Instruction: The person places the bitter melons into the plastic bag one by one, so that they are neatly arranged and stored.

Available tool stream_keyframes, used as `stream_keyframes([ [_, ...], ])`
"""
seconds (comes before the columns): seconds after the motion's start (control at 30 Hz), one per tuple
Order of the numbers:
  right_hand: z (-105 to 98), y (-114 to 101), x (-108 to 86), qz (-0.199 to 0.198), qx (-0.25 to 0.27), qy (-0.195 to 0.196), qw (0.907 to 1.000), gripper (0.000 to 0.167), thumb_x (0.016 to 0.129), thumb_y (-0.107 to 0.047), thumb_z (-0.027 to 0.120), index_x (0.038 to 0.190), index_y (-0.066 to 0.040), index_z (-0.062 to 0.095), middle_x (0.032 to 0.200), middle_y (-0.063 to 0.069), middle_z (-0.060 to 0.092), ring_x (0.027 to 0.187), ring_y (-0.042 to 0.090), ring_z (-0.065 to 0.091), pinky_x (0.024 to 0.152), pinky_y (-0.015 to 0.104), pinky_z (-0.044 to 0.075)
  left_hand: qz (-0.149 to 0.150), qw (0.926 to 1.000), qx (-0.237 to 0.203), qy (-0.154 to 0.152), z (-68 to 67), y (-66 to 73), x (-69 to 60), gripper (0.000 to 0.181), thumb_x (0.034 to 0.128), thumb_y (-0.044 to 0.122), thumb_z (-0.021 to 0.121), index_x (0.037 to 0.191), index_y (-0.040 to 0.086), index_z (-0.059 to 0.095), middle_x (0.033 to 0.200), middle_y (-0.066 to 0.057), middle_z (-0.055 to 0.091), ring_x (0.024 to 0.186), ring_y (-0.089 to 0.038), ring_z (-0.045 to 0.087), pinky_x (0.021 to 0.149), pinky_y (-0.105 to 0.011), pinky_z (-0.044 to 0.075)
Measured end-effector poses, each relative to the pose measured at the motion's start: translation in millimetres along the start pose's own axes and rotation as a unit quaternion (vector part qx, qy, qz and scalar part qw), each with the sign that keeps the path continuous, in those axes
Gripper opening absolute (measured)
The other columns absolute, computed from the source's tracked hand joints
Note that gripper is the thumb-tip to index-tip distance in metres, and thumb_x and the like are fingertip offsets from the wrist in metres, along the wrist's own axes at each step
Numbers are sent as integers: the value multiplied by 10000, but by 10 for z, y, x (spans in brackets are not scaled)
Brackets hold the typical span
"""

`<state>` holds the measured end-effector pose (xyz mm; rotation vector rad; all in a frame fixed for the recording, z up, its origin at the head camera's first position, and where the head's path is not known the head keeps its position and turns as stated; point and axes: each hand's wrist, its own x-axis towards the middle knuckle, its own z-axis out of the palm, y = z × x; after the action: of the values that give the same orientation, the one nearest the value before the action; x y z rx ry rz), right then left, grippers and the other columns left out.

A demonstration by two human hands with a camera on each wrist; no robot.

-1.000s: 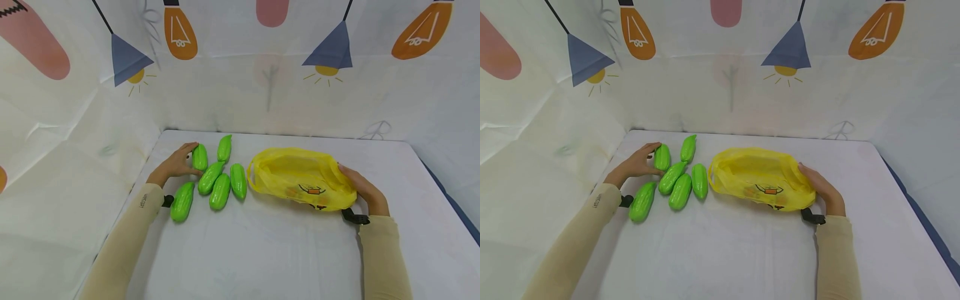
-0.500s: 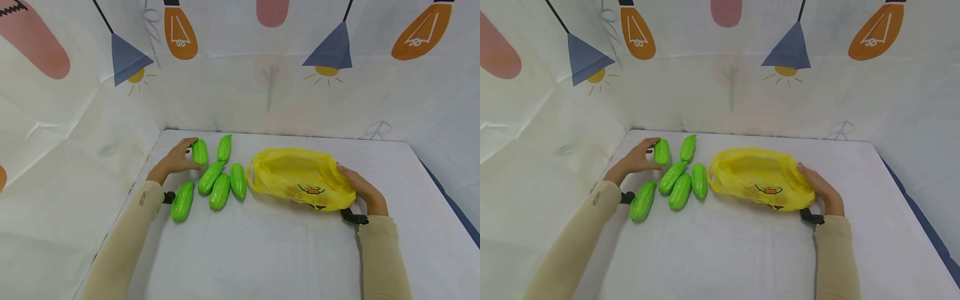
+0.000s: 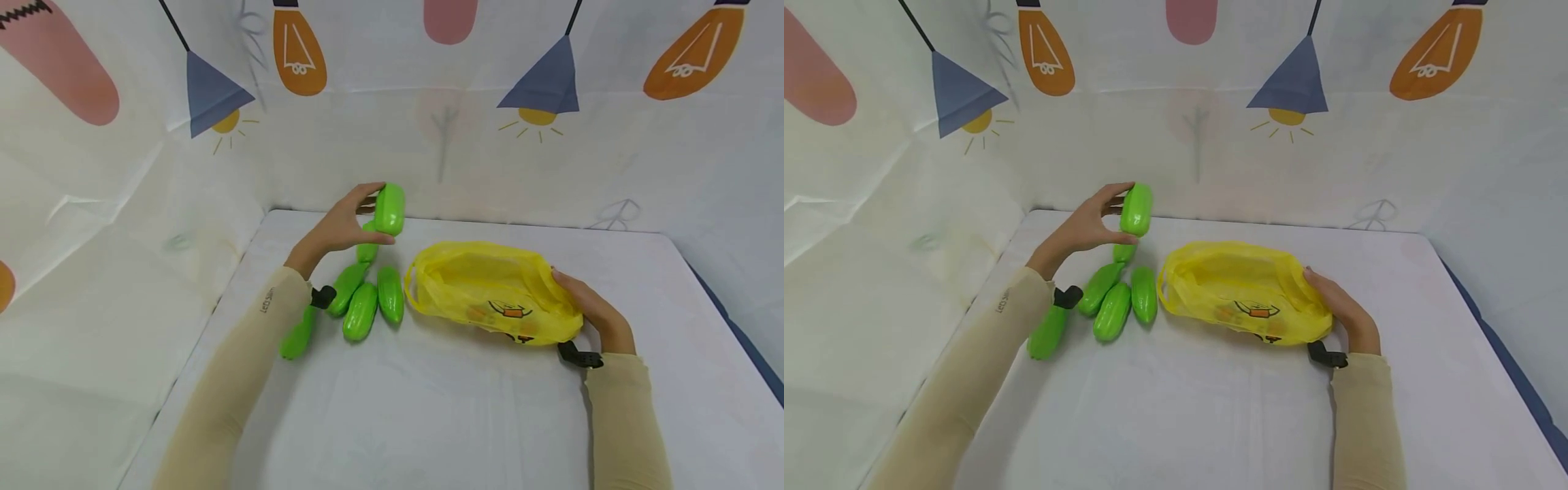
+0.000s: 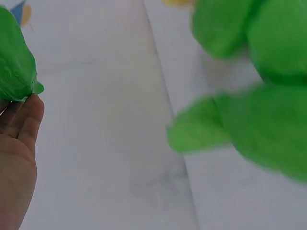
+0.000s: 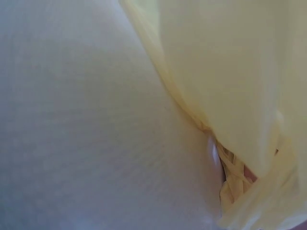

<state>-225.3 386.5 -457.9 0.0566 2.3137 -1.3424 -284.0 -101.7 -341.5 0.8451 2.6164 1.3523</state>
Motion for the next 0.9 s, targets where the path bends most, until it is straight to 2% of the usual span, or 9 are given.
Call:
stream_keyframes([
  [0.17, -6, 29, 14, 64, -26, 22, 10000, 908, 982, -664, 284, 1560, 11, 98, 1607, 268, 87, 1429, 443, 117, 1148, 691, 45, 457, 9978, -327, -356, 339, 328, 207, 998, 736, 279, 875, 1540, 181, 294, 1505, -26, 367, 1340, -195, 454, 1120, -322, 396],
  [0.3, -11, 32, 16, 41, -78, 17, 10000, 904, 983, -666, 274, 1556, 16, 122, 1597, 274, 116, 1423, 442, 134, 1145, 694, 53, 759, 9921, -438, -902, 695, 518, 263, 999, 739, 247, 872, 1540, 142, 284, 1499, -37, 376, 1331, -181, 458, 1131, -346, 388],
  [0.4, -16, 25, 14, 0, -111, 14, 9999, 898, 983, -666, 270, 1546, 24, 156, 1576, 279, 159, 1400, 435, 165, 1141, 698, 65, 845, 9851, -325, -1465, 970, 603, 249, 1012, 740, 287, 869, 1543, 136, 272, 1504, -27, 378, 1329, -157, 459, 1125, -320, 391],
  [0.53, -22, 26, 6, -31, -169, 3, 9999, 899, 983, -666, 270, 1554, 15, 140, 1591, 276, 138, 1427, 441, 144, 1144, 696, 60, 708, 9761, -41, -2053, 1270, 637, 220, 1023, 726, 405, 862, 1538, 161, 290, 1488, 32, 403, 1311, -98, 456, 1104, -244, 388],
  [0.7, -20, 38, 5, -47, -191, 7, 9998, 892, 989, -651, 285, 1564, -2, 78, 1620, 252, 51, 1479, 451, 52, 1158, 677, 32, 507, 9661, 496, -2480, 1486, 592, 268, 1006, 742, 522, 811, 1538, 177, 301, 1504, 49, 397, 1335, -95, 422, 1128, -282, 367],
  [0.8, -21, 43, 12, -104, -185, 1, 9998, 856, 1003, -621, 286, 1563, -16, 56, 1626, 228, 17, 1489, 449, 9, 1162, 670, 16, 443, 9590, 819, -2677, 1543, 578, 323, 983, 765, 566, 770, 1539, 181, 303, 1526, 37, 379, 1363, -113, 395, 1147, -317, 352],
  [0.9, -27, 56, 23, -134, -191, -6, 9997, 822, 1013, -600, 284, 1564, -43, 37, 1626, 200, -15, 1490, 449, -28, 1163, 667, 4, 350, 9534, 866, -2870, 1573, 583, 363, 966, 775, 580, 749, 1539, 183, 310, 1534, 32, 371, 1369, -119, 386, 1143, -319, 356],
])
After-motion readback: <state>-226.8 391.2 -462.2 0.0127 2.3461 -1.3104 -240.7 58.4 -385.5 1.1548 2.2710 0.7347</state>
